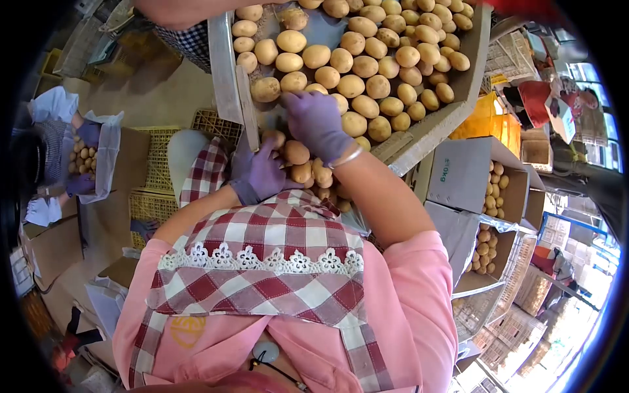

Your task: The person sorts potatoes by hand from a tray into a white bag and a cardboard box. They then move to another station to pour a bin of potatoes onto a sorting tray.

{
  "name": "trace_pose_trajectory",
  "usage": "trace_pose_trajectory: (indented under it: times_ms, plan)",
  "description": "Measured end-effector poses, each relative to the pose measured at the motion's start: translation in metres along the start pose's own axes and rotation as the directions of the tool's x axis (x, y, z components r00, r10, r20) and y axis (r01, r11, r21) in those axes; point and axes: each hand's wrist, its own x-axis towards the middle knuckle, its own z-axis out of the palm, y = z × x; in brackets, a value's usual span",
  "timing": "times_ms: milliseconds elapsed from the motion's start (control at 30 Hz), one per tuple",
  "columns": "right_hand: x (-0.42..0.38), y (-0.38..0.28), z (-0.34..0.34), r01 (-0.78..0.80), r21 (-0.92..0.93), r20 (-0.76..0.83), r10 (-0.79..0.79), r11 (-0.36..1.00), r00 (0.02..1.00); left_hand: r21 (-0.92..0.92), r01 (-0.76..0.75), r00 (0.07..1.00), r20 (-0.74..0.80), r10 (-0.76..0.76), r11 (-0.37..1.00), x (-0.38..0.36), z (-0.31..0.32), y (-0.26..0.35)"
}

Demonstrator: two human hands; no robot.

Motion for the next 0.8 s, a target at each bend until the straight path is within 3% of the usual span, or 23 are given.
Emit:
trace_pose_trajectory:
  times_ms: [67, 100, 133, 167, 233, 300, 333, 367, 400, 467, 533, 600, 667, 700, 767, 800]
  plan:
    - [0.025, -0.015, 0.01, 0.056, 0.024, 0.064, -0.057, 0.998, 0.996, -0.041, 0.064, 0.997, -0.039, -0.065, 0.997, 0.001, 0.006, 0.005]
    - [0.032, -0.021, 0.01, -0.029, -0.028, 0.141, 0.032, 0.999, 0.989, -0.098, 0.12, 0.992, 0.053, -0.115, 0.988, 0.016, -0.004, -0.001]
    - [0.041, -0.035, 0.011, -0.111, -0.087, 0.21, 0.127, 0.99, 0.97, -0.14, 0.121, 0.993, 0.032, -0.117, 0.983, 0.016, -0.003, 0.0]
    - [0.052, -0.036, 0.017, -0.122, -0.122, 0.302, 0.154, 0.985, 0.941, -0.18, 0.123, 0.992, 0.011, -0.123, 0.976, 0.015, -0.002, 0.0]
    - [0.063, -0.035, 0.022, -0.113, -0.186, 0.308, 0.167, 0.976, 0.937, -0.162, 0.075, 0.997, -0.002, -0.077, 0.984, 0.009, 0.005, 0.002]
    - [0.062, -0.03, 0.023, -0.13, -0.133, 0.318, 0.166, 0.983, 0.934, -0.179, 0.139, 0.99, 0.037, -0.134, 0.974, 0.006, 0.015, 0.006]
    - [0.057, -0.027, 0.016, -0.169, -0.01, 0.36, 0.161, 0.986, 0.919, -0.19, 0.163, 0.986, 0.056, -0.155, 0.968, 0.005, 0.02, 0.009]
    - [0.045, -0.019, 0.012, -0.125, 0.175, 0.195, 0.09, 0.977, 0.977, -0.135, 0.17, 0.985, -0.006, -0.172, 0.976, 0.006, 0.026, 0.009]
    - [0.031, -0.01, 0.008, -0.053, 0.343, 0.018, 0.05, 0.938, 0.999, -0.229, 0.221, 0.975, 0.043, -0.217, 0.948, 0.01, 0.02, 0.004]
    - [0.004, 0.005, -0.023, -0.197, 0.534, -0.045, 0.261, 0.822, 0.964, -0.155, 0.187, 0.982, 0.032, -0.184, 0.97, 0.007, 0.02, 0.003]
    - [-0.026, 0.037, -0.045, -0.176, 0.541, -0.22, 0.34, 0.822, 0.914, -0.199, 0.251, 0.968, 0.046, -0.247, 0.947, 0.013, 0.008, 0.001]
    - [-0.05, 0.035, -0.08, -0.397, 0.642, -0.094, 0.582, 0.655, 0.808, -0.236, 0.29, 0.956, 0.02, -0.294, 0.927, 0.013, 0.007, 0.0]
    - [-0.068, 0.026, -0.076, -0.269, 0.504, -0.173, 0.401, 0.821, 0.9, -0.267, 0.303, 0.944, -0.047, -0.326, 0.915, 0.008, 0.022, 0.003]
    - [-0.068, -0.001, -0.08, -0.305, 0.407, -0.072, 0.363, 0.861, 0.929, -0.212, 0.261, 0.959, -0.053, -0.278, 0.942, 0.006, 0.024, 0.002]
    - [-0.07, -0.029, -0.049, -0.09, 0.227, 0.097, 0.07, 0.97, 0.993, -0.094, 0.169, 0.983, -0.055, -0.175, 0.981, 0.003, 0.028, 0.0]
    - [-0.068, -0.038, -0.019, 0.019, 0.008, 0.246, -0.02, 1.0, 0.969, -0.106, 0.083, 0.994, -0.058, -0.09, 0.991, 0.013, 0.019, -0.005]
